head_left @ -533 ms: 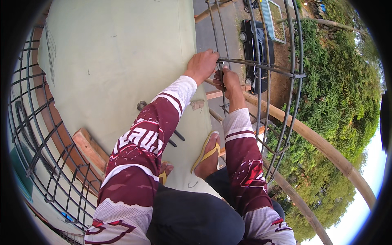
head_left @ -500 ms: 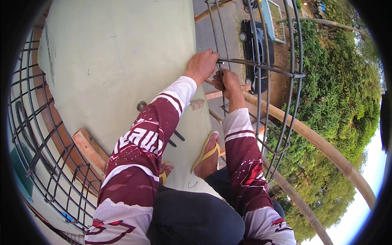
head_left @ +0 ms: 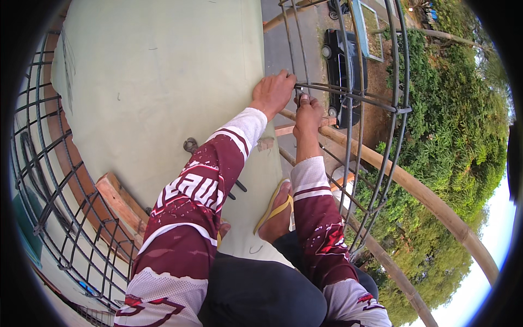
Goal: The person ties rebar intersections on a roof slab using pliers and wire. They move along the grid, securing multiple points, then walk across the roof and enter the building.
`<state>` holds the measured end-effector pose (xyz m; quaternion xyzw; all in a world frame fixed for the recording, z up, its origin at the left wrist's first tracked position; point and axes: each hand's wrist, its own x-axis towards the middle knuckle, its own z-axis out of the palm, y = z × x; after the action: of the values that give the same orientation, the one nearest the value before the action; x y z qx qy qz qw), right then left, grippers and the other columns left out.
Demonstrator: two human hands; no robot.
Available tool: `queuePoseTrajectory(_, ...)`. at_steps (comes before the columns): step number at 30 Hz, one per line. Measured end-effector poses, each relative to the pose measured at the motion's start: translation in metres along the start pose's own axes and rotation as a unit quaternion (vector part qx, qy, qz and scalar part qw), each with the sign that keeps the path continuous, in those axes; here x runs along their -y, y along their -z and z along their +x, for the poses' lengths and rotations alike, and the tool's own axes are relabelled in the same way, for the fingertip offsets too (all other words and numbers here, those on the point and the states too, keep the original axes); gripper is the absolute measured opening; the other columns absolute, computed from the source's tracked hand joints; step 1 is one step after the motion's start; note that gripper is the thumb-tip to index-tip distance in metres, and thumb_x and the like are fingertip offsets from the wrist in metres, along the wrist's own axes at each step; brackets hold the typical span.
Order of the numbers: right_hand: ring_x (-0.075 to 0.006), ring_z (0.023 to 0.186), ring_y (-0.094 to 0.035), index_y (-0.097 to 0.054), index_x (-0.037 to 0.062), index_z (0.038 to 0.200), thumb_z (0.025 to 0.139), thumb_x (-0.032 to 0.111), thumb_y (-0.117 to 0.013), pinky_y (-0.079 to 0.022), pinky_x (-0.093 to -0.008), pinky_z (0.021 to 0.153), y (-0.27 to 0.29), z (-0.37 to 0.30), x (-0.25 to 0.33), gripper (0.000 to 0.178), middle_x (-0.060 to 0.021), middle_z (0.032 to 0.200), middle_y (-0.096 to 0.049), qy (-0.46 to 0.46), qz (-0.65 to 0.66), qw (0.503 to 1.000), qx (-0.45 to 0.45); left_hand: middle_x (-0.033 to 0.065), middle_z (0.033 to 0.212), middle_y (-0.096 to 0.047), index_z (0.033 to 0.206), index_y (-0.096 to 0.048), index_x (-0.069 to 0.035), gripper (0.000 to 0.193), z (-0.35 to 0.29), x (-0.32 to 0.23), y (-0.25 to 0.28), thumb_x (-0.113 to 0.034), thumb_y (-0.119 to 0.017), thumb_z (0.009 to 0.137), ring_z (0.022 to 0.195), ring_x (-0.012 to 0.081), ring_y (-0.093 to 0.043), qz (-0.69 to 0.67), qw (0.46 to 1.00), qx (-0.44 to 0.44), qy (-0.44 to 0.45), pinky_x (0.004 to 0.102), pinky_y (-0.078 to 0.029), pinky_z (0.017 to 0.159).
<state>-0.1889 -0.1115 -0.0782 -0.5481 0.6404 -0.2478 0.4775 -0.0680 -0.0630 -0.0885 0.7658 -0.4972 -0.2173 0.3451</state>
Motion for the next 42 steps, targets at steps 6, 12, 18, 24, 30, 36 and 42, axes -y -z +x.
queuePoseTrajectory(6,-0.0068,0.069,-0.049,-0.063,-0.0018,0.097,0.097,0.009,-0.062,-0.037,-0.0245,0.059,-0.004,0.002,0.020,0.011,-0.0020,0.081,-0.063,0.073,-0.088,0.993,0.006,0.0147,0.094,-0.065,0.092,-0.065,-0.002,0.014,0.001,0.004,0.001,-0.013,-0.067,0.084,0.083,0.0374,-0.067,-0.034,0.999,-0.001,0.021,0.0469,-0.054,0.071)
queuePoseTrajectory(12,-0.0092,0.077,-0.059,-0.064,0.0007,0.100,0.097,0.011,-0.062,-0.044,-0.0261,0.067,0.003,-0.003,0.023,0.010,-0.0021,0.087,-0.065,0.026,0.057,0.996,0.070,0.0176,0.095,-0.065,0.094,-0.066,-0.001,0.015,0.003,0.007,0.010,-0.006,-0.059,0.081,0.090,0.0393,-0.064,-0.075,0.997,0.012,0.006,0.0483,-0.052,0.077)
queuePoseTrajectory(18,-0.0130,0.083,-0.064,-0.064,0.0039,0.101,0.098,0.012,-0.058,-0.048,-0.0271,0.069,0.014,-0.004,0.042,0.011,-0.0034,0.092,-0.067,-0.089,0.111,0.988,0.064,0.0213,0.097,-0.065,0.097,-0.068,0.001,0.022,0.006,0.010,0.012,-0.002,-0.057,0.078,0.094,0.0411,-0.063,-0.102,0.994,0.041,0.024,0.0491,-0.051,0.084)
queuePoseTrajectory(24,-0.0123,0.076,-0.065,-0.063,0.0051,0.101,0.098,0.016,-0.062,-0.050,-0.0258,0.064,0.008,0.009,0.050,0.011,-0.0025,0.087,-0.067,-0.048,0.038,0.997,0.054,0.0261,0.092,-0.068,0.090,-0.069,0.004,0.016,0.015,0.010,0.016,0.000,-0.059,0.079,0.091,0.0438,-0.066,-0.125,0.989,0.039,0.072,0.0473,-0.054,0.081)
queuePoseTrajectory(30,-0.0137,0.073,-0.058,-0.067,-0.0062,0.090,0.097,0.018,-0.064,-0.044,-0.0288,0.066,0.007,0.016,0.053,0.025,-0.0078,0.078,-0.066,0.081,-0.054,0.990,0.101,0.0224,0.077,-0.071,0.084,-0.070,0.008,0.015,0.056,-0.006,0.075,0.000,-0.057,0.083,0.071,0.0327,-0.073,-0.084,0.955,0.246,0.142,0.0406,-0.059,0.066)
queuePoseTrajectory(36,-0.0167,0.075,-0.060,-0.068,-0.0090,0.094,0.097,0.019,-0.061,-0.047,-0.0315,0.073,0.009,0.014,0.052,0.029,-0.0106,0.083,-0.069,0.162,-0.180,0.965,0.104,0.0142,0.077,-0.074,0.089,-0.071,0.008,0.018,0.090,-0.011,0.094,-0.002,-0.055,0.088,0.061,0.0240,-0.073,-0.212,0.924,0.263,0.178,0.0357,-0.059,0.059)
queuePoseTrajectory(42,-0.0152,0.075,-0.059,-0.066,-0.0072,0.094,0.100,0.014,-0.056,-0.047,-0.0309,0.071,0.012,0.006,0.039,0.025,-0.0091,0.082,-0.067,0.145,-0.108,0.982,0.051,0.0203,0.112,-0.067,0.126,-0.046,0.011,0.032,0.109,-0.034,0.095,-0.005,-0.043,0.098,0.077,0.0351,-0.073,-0.554,0.748,0.106,0.350,0.0415,-0.062,0.069)
